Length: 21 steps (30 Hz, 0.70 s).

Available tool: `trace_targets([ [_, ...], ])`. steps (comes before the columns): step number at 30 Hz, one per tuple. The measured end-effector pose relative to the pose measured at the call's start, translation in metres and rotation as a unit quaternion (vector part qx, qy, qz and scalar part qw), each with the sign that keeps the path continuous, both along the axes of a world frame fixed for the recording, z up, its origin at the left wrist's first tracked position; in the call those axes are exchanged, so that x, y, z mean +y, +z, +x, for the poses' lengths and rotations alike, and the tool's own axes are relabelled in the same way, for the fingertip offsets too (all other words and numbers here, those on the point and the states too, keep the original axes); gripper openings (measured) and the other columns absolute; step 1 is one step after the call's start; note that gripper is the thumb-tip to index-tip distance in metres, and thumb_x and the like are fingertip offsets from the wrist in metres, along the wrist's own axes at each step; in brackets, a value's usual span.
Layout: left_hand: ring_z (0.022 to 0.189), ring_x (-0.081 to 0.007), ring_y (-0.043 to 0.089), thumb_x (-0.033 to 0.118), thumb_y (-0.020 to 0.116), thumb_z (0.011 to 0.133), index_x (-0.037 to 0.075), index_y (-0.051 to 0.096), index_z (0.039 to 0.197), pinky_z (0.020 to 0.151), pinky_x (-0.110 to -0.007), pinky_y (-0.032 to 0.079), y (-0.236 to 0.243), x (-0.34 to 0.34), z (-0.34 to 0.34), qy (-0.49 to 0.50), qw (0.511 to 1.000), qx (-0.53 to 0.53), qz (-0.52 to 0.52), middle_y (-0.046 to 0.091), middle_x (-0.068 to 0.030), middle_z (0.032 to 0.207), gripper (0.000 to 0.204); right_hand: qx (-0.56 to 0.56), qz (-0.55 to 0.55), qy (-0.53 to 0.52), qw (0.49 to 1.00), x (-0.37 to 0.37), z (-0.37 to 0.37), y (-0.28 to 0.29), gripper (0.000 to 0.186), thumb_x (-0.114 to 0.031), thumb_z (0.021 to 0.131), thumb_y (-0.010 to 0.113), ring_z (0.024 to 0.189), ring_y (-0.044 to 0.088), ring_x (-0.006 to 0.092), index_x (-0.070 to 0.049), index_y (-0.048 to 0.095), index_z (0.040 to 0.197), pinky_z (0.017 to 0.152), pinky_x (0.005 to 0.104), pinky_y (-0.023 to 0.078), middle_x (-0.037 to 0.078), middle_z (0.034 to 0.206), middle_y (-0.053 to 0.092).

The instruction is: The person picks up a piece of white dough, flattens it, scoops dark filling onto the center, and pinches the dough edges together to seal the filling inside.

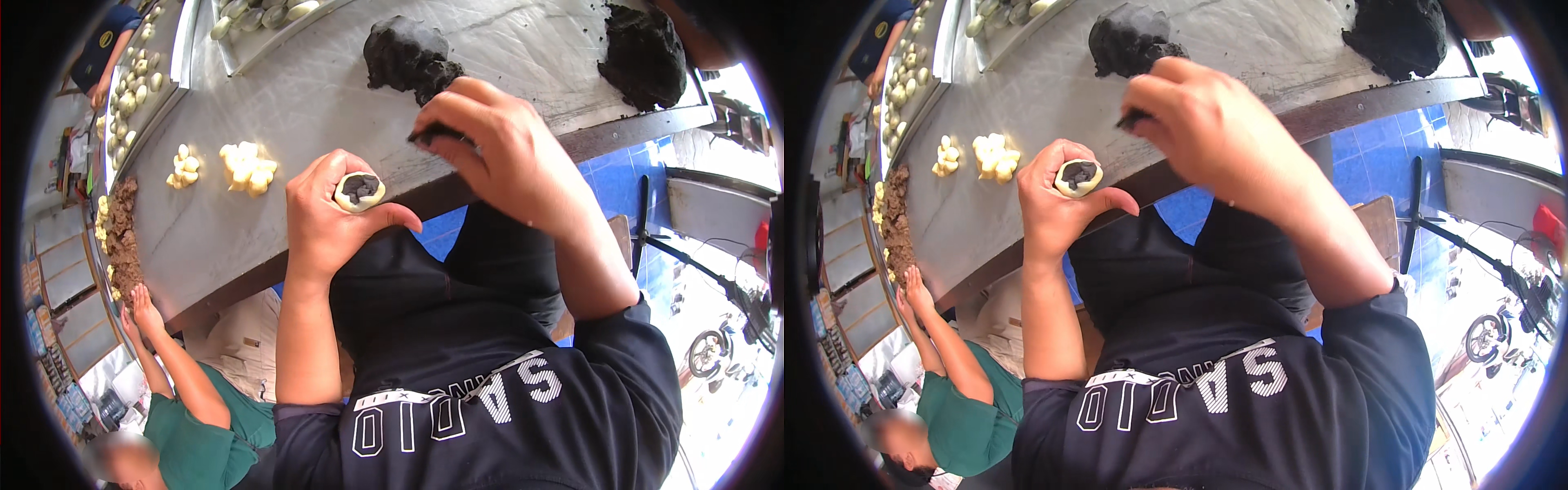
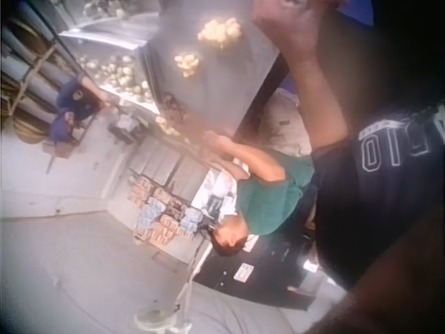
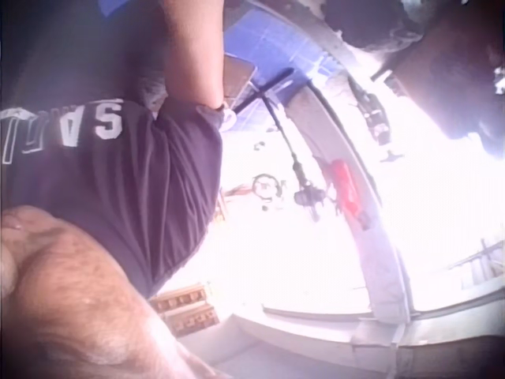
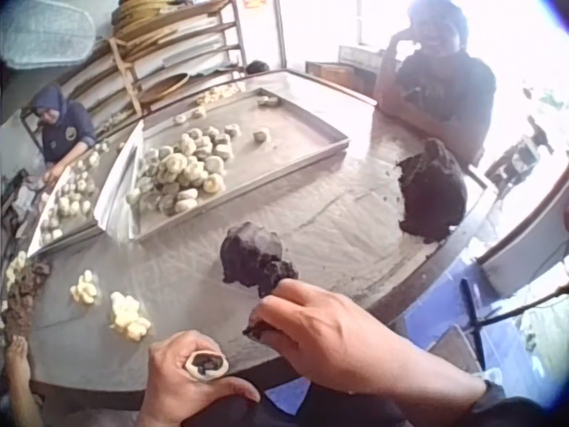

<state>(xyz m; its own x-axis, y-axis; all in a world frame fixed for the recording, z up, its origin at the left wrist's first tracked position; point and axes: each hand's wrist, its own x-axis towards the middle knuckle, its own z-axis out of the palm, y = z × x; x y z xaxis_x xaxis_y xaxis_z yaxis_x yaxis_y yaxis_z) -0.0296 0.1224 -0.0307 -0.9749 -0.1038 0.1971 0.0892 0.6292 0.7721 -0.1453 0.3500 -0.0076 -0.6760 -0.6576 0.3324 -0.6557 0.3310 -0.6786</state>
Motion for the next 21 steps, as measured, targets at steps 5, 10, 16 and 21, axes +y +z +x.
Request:
trace_targets([
  [5,0.073,-0.0245,0.070,0.031,0.115,0.056,0.006,0.065,0.086,0.069,-0.039,0.057,-0.002,0.003,-0.002,0.003,1.000,-0.004,-0.004,0.072,-0.0064,0.083,0.063,-0.022,0.019,0.074,0.997,-0.025,0.029,0.000,0.024,-0.013,0.087,0.085,0.095,0.073,0.0407,-0.004,0.072,0.105,0.082,0.0505,0.060,0.014,0.097,0.068],
  [10,0.071,-0.0272,0.072,0.023,0.113,0.057,0.005,0.066,0.087,0.068,-0.041,0.057,0.003,0.002,0.002,-0.052,0.997,-0.045,0.032,0.071,-0.0085,0.080,0.058,-0.099,-0.020,0.046,0.994,-0.028,0.014,0.003,0.036,-0.015,0.080,0.092,0.095,0.074,0.0408,-0.003,0.070,0.106,0.083,0.0502,0.060,0.015,0.100,0.070],
  [16,0.068,-0.0268,0.066,0.019,0.110,0.064,0.004,0.067,0.086,0.067,-0.039,0.055,-0.009,0.004,0.006,-0.020,1.000,0.016,0.013,0.068,-0.0083,0.078,0.051,0.021,-0.046,0.006,0.999,-0.044,0.029,0.001,0.039,-0.010,0.083,0.088,0.102,0.072,0.0428,-0.003,0.068,0.115,0.086,0.0502,0.060,0.016,0.108,0.069],
  [21,0.070,-0.0229,0.063,0.024,0.105,0.075,0.005,0.065,0.081,0.067,-0.035,0.051,-0.003,-0.001,-0.004,-0.086,0.993,0.032,0.068,0.065,-0.0055,0.077,0.044,0.135,0.015,-0.065,0.989,-0.007,-0.031,0.006,0.026,0.002,0.090,0.077,0.103,0.075,0.0391,-0.006,0.082,0.114,0.089,0.0473,0.061,0.013,0.108,0.078],
])
